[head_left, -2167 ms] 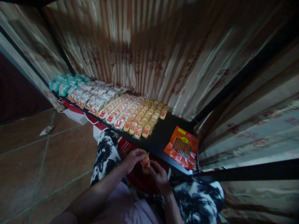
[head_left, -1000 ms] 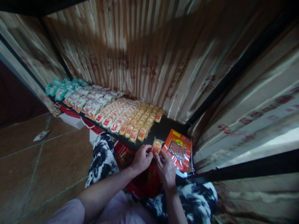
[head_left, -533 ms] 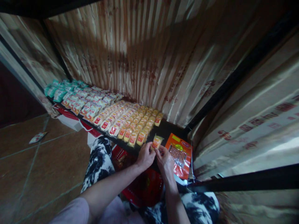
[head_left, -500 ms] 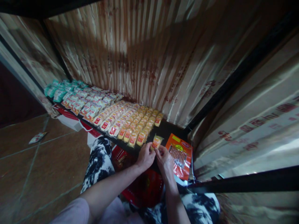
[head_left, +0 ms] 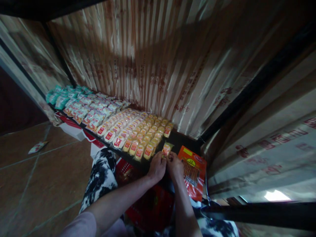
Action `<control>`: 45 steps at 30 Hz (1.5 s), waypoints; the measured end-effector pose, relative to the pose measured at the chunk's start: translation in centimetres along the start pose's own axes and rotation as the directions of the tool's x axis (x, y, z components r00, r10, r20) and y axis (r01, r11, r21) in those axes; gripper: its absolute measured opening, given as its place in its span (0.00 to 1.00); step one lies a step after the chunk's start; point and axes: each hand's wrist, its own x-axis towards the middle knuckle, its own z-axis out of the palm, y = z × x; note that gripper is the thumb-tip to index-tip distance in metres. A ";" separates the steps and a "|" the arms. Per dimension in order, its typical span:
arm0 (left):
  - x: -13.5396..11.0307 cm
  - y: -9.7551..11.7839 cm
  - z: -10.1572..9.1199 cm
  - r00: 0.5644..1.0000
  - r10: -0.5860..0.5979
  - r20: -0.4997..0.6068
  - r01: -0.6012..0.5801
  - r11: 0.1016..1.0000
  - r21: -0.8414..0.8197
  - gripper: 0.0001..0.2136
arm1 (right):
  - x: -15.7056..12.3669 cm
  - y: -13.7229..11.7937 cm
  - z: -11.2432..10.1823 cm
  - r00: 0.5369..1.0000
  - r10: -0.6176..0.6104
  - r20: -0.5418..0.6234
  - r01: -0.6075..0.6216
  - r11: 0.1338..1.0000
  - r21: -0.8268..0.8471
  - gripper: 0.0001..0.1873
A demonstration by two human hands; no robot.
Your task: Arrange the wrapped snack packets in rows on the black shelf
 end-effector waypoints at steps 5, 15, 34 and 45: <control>0.6 -0.5 0.7 1.000 0.002 0.009 -0.002 1.000 0.007 0.15 | 1.0 -0.4 -0.2 1.000 0.020 0.008 -0.020 1.000 -0.003 0.16; 1.9 -1.2 1.8 0.992 0.126 0.004 -0.125 0.991 -0.037 0.18 | 3.0 0.2 0.6 0.999 0.016 -0.032 -0.016 1.000 0.011 0.20; 4.6 -1.8 2.8 0.951 0.308 0.005 -0.304 0.935 0.181 0.23 | 7.3 1.0 2.1 0.997 -0.023 -0.080 0.032 0.993 0.115 0.28; 5.4 -1.4 3.0 0.958 0.288 -0.001 -0.286 0.949 0.131 0.23 | 8.6 1.7 2.6 0.993 -0.060 -0.098 0.075 0.984 0.162 0.29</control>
